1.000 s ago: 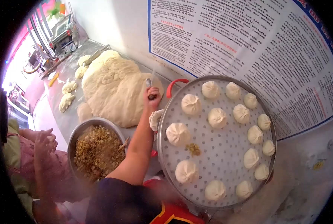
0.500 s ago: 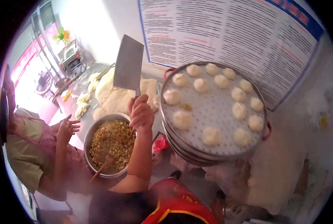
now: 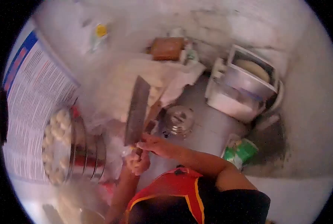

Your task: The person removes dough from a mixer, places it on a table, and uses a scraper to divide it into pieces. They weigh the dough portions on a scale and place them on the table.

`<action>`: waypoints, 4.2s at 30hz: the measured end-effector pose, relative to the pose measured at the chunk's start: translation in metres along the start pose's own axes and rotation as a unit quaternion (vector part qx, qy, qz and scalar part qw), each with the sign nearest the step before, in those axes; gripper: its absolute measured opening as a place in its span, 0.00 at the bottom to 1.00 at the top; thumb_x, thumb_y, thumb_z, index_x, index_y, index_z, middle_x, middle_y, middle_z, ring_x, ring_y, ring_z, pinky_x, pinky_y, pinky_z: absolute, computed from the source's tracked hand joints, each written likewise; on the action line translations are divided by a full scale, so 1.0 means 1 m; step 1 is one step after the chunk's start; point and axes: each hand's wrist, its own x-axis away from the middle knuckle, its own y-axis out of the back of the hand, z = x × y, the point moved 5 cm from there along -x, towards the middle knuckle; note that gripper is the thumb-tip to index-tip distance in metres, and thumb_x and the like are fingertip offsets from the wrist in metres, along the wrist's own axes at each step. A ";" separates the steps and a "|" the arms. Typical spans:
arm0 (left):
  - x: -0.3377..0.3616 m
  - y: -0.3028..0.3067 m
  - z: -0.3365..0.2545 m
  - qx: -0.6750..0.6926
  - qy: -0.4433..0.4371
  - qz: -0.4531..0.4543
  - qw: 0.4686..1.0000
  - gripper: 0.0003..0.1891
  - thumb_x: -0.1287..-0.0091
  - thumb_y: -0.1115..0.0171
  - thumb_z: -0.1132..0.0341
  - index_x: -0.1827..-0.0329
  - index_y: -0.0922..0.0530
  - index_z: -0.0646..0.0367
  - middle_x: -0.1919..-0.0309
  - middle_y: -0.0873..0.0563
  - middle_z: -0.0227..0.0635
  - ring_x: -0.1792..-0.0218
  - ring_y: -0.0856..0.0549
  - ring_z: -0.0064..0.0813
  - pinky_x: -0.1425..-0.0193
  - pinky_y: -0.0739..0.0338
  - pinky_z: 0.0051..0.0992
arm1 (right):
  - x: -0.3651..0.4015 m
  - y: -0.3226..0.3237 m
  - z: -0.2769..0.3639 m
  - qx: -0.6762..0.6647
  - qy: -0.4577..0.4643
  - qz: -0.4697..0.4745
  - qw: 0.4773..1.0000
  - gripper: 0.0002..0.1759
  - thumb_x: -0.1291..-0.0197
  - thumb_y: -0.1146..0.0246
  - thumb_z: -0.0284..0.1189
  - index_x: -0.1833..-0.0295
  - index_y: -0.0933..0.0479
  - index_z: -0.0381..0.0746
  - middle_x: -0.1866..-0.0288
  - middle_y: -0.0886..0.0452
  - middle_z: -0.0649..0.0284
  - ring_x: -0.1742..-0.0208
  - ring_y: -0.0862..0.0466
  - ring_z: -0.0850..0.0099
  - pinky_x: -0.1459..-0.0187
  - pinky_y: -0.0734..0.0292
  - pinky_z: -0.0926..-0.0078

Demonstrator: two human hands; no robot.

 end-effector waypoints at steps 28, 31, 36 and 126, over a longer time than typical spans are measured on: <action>-0.340 0.441 0.115 -0.352 0.245 -0.399 0.810 0.19 0.33 0.46 0.54 0.78 0.28 0.56 0.76 0.22 0.33 0.75 0.22 0.29 0.71 0.25 0.30 | 0.558 0.327 -0.051 -0.218 -0.044 -0.780 0.584 0.13 0.42 0.47 0.35 0.77 0.31 0.40 0.82 0.27 0.60 0.84 0.28 0.66 0.80 0.29 0.65; -0.405 0.465 0.089 -0.229 0.193 -0.485 0.822 0.19 0.31 0.48 0.54 0.76 0.27 0.60 0.77 0.22 0.36 0.75 0.22 0.32 0.72 0.24 0.33 | 0.574 0.356 -0.081 -0.285 -0.034 -0.793 0.538 0.13 0.44 0.45 0.35 0.75 0.29 0.38 0.81 0.26 0.59 0.83 0.27 0.66 0.80 0.28 0.66; -0.526 0.537 0.056 -0.049 0.054 -0.581 0.810 0.21 0.30 0.49 0.53 0.68 0.26 0.65 0.75 0.21 0.42 0.72 0.20 0.37 0.69 0.20 0.38 | 0.551 0.378 -0.004 0.165 -0.375 -0.697 0.588 0.10 0.45 0.44 0.32 0.76 0.29 0.41 0.82 0.27 0.63 0.83 0.27 0.66 0.79 0.28 0.67; -1.112 0.479 0.289 -0.879 0.248 0.258 0.314 0.38 0.46 0.32 0.53 0.33 0.34 0.59 0.36 0.29 0.43 0.36 0.31 0.47 0.32 0.38 0.38 | 0.476 0.895 0.257 -0.008 -0.198 -0.670 0.715 0.17 0.43 0.48 0.24 0.47 0.29 0.31 0.66 0.22 0.53 0.85 0.25 0.65 0.86 0.28 0.67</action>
